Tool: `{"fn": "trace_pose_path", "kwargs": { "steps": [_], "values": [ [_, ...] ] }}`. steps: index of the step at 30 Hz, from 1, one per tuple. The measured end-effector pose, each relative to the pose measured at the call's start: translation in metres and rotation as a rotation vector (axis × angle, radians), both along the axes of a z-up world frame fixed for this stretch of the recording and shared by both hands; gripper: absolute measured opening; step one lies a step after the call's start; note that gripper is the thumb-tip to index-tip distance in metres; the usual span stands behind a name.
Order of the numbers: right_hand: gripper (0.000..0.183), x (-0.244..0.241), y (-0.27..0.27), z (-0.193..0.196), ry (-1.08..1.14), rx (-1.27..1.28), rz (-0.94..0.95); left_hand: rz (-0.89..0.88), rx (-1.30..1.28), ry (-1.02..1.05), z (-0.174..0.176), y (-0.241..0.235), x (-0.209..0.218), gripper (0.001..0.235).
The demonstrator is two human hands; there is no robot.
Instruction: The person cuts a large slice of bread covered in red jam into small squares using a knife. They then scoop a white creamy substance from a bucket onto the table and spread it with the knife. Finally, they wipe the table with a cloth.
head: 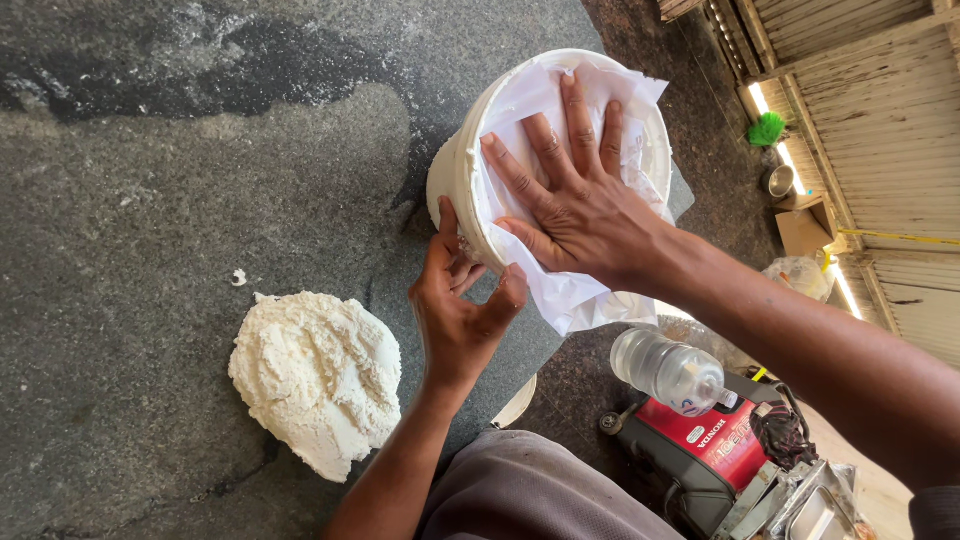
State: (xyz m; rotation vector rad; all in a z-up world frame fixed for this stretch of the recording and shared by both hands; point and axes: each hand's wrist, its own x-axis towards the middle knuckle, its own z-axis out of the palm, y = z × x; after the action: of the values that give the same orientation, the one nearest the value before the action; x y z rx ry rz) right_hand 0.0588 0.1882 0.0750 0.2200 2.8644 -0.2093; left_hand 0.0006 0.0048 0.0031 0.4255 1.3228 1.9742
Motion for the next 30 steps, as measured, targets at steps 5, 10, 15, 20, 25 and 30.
{"fn": "trace_pose_path", "kwargs": {
  "steps": [5,10,15,20,25,30],
  "values": [
    [0.076,-0.003,0.006,-0.001,-0.029,0.012,0.051,0.002,-0.044,0.052,0.000,0.000,-0.001,0.093],
    [0.074,0.002,0.016,-0.004,-0.036,0.019,0.115,0.008,-0.054,0.062,-0.002,0.001,0.000,0.095],
    [0.075,-0.006,0.013,0.003,-0.050,0.055,0.126,0.010,-0.013,0.039,-0.005,0.001,-0.001,0.097],
    [0.073,-0.001,0.002,0.036,0.017,-0.260,-0.055,-0.007,0.010,0.038,-0.007,0.000,-0.002,0.097],
    [0.078,0.052,-0.033,0.047,0.142,-0.297,-0.094,-0.015,-0.042,0.062,-0.007,-0.002,-0.004,0.099],
    [0.026,0.074,-0.007,0.046,0.732,-0.951,-0.821,-0.038,-0.056,0.076,-0.002,-0.002,-0.008,0.102]
  ]
}}
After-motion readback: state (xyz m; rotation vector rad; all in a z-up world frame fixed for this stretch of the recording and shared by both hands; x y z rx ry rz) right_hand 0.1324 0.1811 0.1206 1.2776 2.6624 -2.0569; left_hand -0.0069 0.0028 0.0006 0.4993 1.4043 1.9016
